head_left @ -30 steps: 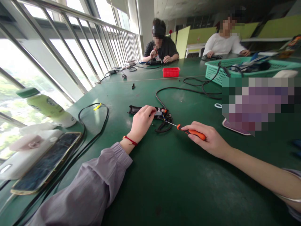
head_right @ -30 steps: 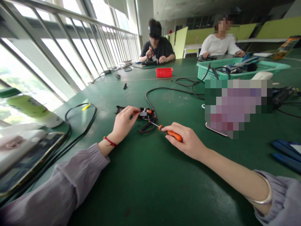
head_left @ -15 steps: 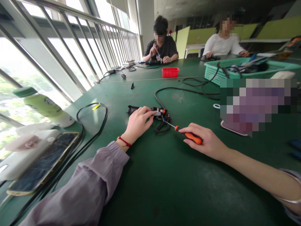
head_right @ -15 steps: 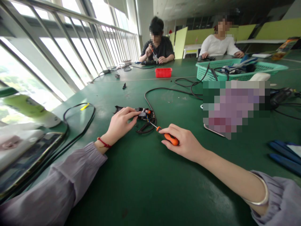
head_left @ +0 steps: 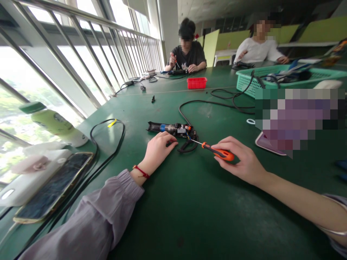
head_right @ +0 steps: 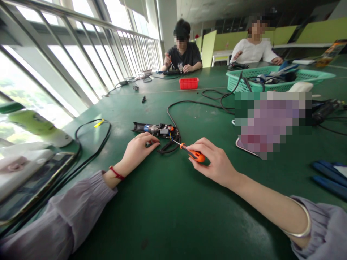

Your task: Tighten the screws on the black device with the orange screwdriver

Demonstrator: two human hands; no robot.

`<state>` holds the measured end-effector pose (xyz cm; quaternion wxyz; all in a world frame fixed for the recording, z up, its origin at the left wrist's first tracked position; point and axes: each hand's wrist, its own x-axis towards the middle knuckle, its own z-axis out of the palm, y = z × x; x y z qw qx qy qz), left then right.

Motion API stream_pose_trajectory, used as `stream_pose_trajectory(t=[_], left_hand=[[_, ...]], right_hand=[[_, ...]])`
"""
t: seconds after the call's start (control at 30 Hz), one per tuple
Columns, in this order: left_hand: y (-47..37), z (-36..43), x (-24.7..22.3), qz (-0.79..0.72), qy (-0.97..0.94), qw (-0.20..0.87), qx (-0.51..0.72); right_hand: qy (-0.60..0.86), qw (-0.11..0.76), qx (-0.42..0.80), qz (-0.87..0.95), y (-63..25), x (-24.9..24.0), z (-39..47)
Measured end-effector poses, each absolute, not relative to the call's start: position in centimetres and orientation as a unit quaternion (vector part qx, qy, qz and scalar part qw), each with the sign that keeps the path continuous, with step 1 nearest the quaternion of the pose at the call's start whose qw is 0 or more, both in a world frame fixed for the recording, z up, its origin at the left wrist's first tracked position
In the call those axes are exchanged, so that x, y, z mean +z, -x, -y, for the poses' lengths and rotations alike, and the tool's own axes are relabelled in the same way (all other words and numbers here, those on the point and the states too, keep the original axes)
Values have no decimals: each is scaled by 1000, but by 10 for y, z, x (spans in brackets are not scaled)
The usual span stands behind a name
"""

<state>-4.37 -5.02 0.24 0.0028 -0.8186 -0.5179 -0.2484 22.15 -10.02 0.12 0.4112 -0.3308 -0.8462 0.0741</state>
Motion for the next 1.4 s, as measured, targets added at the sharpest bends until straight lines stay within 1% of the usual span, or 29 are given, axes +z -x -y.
stream_pose_trajectory(t=[0.1,0.17,0.23,0.47,0.7,0.9,1.1,1.4], left_hand=[[39,46,3,485,821,7,-300],[34,41,4,452,825,24,-339],[28,36,4,427,831,49,-353],[14,20,4,403,855,126,-299],[18,17,1,371,860,181,-299],[18,18,2,355,865,200,-292],[19,19,2,346,863,214,-299],[19,16,0,355,864,202,-293]], right_hand=[[332,407,77,848,-221,1,100],[333,408,75,847,-220,1,100],[334,409,75,846,-220,1,100],[341,400,81,847,-221,0,98],[325,414,63,848,-221,0,97],[332,425,61,840,-222,0,98],[331,453,38,827,-222,2,99],[327,486,34,810,-222,2,101]])
